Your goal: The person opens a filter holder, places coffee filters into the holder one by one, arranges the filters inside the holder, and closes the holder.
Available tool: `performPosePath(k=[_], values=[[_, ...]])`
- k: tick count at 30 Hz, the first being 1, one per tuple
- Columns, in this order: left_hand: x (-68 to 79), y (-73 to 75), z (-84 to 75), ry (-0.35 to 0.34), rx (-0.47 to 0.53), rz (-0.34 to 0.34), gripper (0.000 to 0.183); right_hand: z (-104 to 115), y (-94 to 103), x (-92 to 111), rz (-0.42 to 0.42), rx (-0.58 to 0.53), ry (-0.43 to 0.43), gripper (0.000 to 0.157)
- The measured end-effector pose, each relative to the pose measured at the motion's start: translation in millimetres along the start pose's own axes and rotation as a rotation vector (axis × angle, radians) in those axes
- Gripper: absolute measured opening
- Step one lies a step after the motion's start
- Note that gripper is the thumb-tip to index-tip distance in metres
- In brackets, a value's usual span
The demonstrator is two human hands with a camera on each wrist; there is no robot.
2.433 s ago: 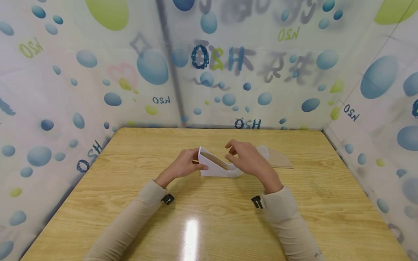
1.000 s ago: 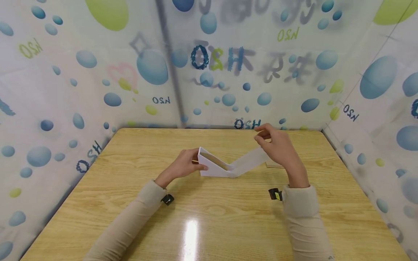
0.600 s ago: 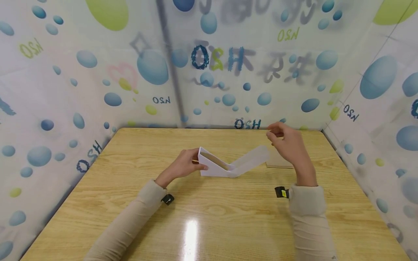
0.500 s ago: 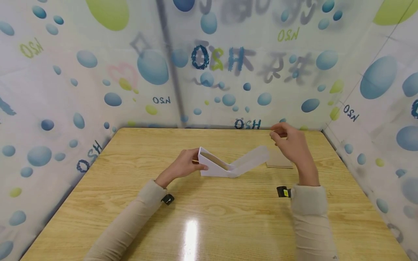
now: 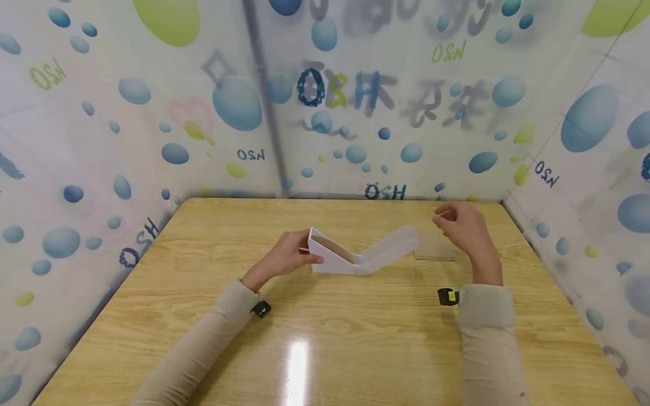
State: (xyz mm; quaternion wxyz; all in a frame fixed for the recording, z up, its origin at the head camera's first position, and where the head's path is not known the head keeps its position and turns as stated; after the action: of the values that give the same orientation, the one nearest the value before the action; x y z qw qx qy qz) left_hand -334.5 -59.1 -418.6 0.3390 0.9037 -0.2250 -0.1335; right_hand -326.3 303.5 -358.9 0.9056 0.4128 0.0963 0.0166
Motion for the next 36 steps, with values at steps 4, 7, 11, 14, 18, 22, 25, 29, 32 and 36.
performPosePath(k=[4, 7, 11, 14, 18, 22, 25, 29, 32, 36], values=[[-0.6, 0.2, -0.3, -0.005, -0.011, 0.000, 0.034, -17, -3.4, -1, 0.057, 0.046, -0.070, 0.046], [-0.9, 0.2, -0.3, -0.007, -0.010, 0.002, 0.035, -29, -7.2, -2, 0.101, 0.103, -0.101, 0.047], [-0.6, 0.2, 0.0, -0.004, -0.001, 0.003, 0.035, -43, -14.9, -3, 0.166, 0.128, -0.124, 0.048], [-0.2, -0.3, 0.6, 0.005, 0.003, 0.003, 0.035, -52, -20.8, -3, 0.214, 0.124, -0.151, 0.051], [-0.1, -0.2, 0.1, 0.010, 0.003, 0.004, 0.036, -60, -25.3, -2, 0.258, 0.157, -0.198, 0.056], [0.3, 0.1, -0.9, 0.006, 0.004, 0.006, 0.036, -64, -27.4, -1, 0.285, 0.177, -0.229, 0.059], [0.9, 0.4, -1.3, 0.003, 0.007, 0.004, 0.036, -66, -28.4, -1, 0.277, 0.171, -0.238, 0.059], [1.2, 0.6, -1.7, 0.001, 0.006, 0.001, 0.035, -69, -30.3, -2, 0.263, 0.179, -0.245, 0.059], [0.8, 0.2, -1.4, 0.003, 0.003, 0.002, 0.036, -72, -32.3, -1, 0.270, 0.195, -0.252, 0.061], [0.9, -0.1, -0.7, 0.005, -0.001, 0.001, 0.036, -77, -34.9, -1, 0.282, 0.207, -0.264, 0.063]])
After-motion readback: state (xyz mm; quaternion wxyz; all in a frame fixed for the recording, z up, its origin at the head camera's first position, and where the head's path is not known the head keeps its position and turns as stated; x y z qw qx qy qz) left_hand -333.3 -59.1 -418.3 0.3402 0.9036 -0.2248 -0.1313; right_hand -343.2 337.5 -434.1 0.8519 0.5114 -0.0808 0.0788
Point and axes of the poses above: each hand's wrist, its own x-axis away from the middle knuckle, its own y-axis out of the back of the hand, z = x × y, the point moved 7 cm from there along -x, towards the middle knuckle, and after that the axes turned 4 degrees about y, right-handed, at the moved point
